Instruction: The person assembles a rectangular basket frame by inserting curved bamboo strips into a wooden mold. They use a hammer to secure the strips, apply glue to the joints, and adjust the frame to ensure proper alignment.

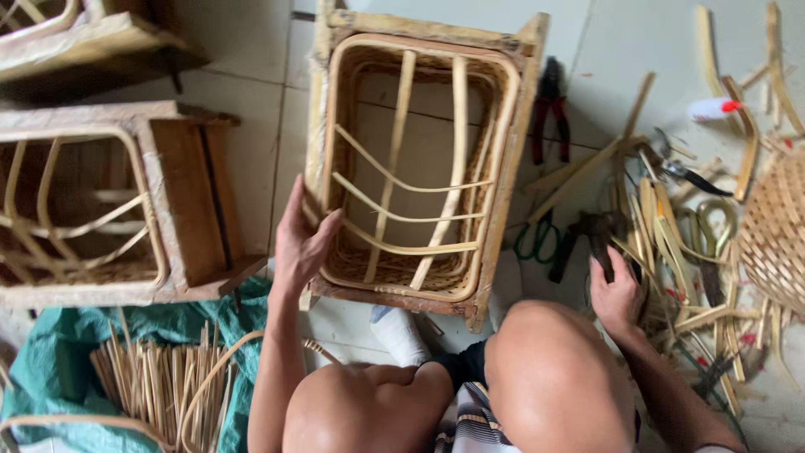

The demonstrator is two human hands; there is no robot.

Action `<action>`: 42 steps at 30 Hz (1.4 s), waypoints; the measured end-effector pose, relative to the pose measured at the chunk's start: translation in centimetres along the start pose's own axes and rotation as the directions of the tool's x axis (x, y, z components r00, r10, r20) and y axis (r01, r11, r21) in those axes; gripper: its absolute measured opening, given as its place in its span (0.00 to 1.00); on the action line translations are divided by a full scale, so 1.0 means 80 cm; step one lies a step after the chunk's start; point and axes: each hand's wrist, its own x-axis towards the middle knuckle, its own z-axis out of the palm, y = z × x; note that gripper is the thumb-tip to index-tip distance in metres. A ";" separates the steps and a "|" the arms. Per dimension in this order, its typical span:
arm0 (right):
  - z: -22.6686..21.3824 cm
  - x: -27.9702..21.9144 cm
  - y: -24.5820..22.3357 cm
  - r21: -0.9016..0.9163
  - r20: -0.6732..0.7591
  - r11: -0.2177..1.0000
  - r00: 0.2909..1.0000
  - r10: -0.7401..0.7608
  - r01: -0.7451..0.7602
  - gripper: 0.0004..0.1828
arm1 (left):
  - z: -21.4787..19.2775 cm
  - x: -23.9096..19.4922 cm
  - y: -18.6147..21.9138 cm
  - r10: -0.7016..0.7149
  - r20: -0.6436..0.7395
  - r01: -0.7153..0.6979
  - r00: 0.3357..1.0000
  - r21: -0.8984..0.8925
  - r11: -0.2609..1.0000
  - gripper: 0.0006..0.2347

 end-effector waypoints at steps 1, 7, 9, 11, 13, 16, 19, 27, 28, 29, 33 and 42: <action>-0.001 0.003 0.002 0.018 0.013 1.000 1.000 0.007 -0.007 0.21 | 0.001 0.001 -0.003 0.067 -0.024 -0.067 0.997 0.009 0.998 0.37; -0.042 0.050 -0.016 -0.273 0.210 0.955 0.976 -0.060 0.118 0.22 | 0.002 -0.011 -0.014 0.067 -0.074 -0.060 0.995 0.082 0.995 0.37; -0.043 0.076 -0.034 -0.210 0.207 0.961 0.969 -0.134 0.178 0.20 | 0.001 -0.012 -0.013 -0.083 -0.104 0.091 0.991 0.080 0.993 0.38; -0.025 0.101 -0.053 -0.074 0.230 0.895 0.881 -0.414 0.440 0.16 | -0.002 -0.011 -0.010 0.024 -0.036 -0.024 0.999 0.007 1.000 0.39; 0.011 0.127 -0.070 -0.265 0.415 0.725 0.754 -0.510 0.636 0.13 | -0.005 -0.013 -0.006 0.052 0.005 -0.053 0.999 0.065 0.996 0.41; 0.050 0.157 -0.075 -0.140 0.387 0.634 0.632 -0.672 0.760 0.16 | -0.008 -0.026 -0.002 -0.062 0.016 0.055 0.998 0.282 0.958 0.45; 0.054 0.177 -0.077 -0.242 0.481 0.481 0.535 -0.695 0.843 0.18 | -0.004 -0.042 -0.004 -0.145 -0.014 0.142 0.989 0.317 0.938 0.44; -0.073 0.268 -0.169 0.449 -0.249 0.622 0.759 -0.602 0.641 0.09 | 0.009 -0.040 -0.024 -0.088 -0.117 0.116 0.989 0.260 0.959 0.41; -0.092 0.282 -0.183 0.501 -0.281 0.619 0.789 -0.546 0.606 0.12 | 0.009 -0.038 -0.024 -0.034 -0.118 0.066 0.992 0.273 0.960 0.41; -0.112 0.296 -0.192 0.553 -0.306 0.611 0.820 -0.484 0.567 0.17 | 0.008 -0.043 -0.024 0.017 -0.115 0.017 0.993 0.288 0.958 0.41; -0.137 0.350 -0.228 0.960 0.032 0.277 0.974 -0.226 0.033 0.11 | 0.009 -0.043 -0.027 -0.062 -0.129 0.088 0.990 0.204 0.975 0.40; -0.003 0.386 -0.420 0.891 0.020 0.315 0.665 -0.746 0.327 0.07 | -0.006 -0.032 -0.034 0.025 -0.142 -0.039 0.989 -0.095 0.995 0.35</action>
